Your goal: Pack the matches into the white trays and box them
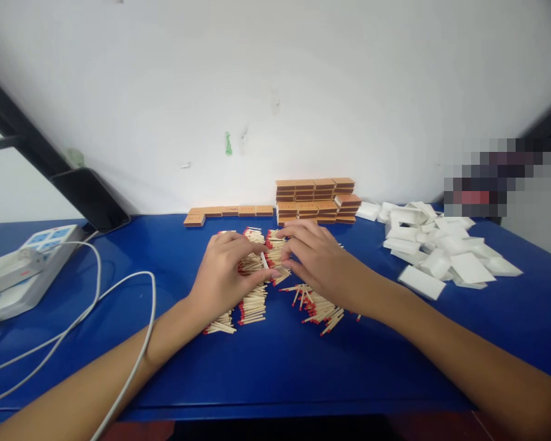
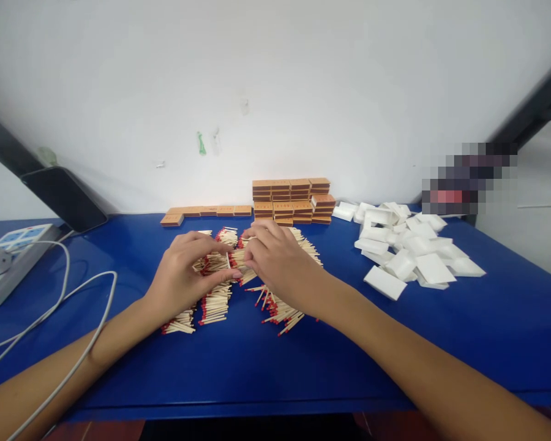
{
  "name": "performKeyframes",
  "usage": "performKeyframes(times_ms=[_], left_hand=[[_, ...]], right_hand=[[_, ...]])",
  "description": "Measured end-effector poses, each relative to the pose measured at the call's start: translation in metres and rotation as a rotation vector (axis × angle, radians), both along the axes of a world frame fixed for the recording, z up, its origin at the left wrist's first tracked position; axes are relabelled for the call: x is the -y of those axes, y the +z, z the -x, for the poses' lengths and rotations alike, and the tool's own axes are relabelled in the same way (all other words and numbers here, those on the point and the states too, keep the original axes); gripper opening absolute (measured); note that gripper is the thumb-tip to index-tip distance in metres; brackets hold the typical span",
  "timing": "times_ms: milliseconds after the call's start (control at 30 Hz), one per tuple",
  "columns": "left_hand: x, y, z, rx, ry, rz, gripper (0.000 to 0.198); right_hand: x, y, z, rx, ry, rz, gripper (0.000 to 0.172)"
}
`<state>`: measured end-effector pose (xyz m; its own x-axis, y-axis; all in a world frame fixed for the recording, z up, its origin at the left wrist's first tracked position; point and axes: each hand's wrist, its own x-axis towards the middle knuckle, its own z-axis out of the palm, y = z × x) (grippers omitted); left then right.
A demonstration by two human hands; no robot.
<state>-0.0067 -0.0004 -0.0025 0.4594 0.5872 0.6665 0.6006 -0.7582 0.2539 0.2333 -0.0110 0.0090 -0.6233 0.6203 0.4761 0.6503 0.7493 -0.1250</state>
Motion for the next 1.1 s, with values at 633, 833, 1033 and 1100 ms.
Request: performKeyframes(times_ms=[633,833,1033,1100], left_hand=[[0.0018,0.0022,-0.0020,-0.003,-0.087,0.000,0.039],[0.0025,0.0029,-0.0025,-0.018,-0.120,0.016,0.040],[0.0042,0.0054,-0.0036,-0.048,-0.146,0.050,0.038],[0.0042,0.0051,-0.0038,-0.042,-0.144,0.041,0.037]], right_hand=[[0.0000,0.0040,-0.0010,-0.195,0.084,0.093,0.005],[0.0006,0.0028,-0.0012,-0.198,0.100,0.091,0.008],[-0.0005,0.0018,-0.0013,-0.218,0.117,0.095,0.006],[0.0000,0.0024,-0.0014,-0.213,0.132,0.105,0.008]])
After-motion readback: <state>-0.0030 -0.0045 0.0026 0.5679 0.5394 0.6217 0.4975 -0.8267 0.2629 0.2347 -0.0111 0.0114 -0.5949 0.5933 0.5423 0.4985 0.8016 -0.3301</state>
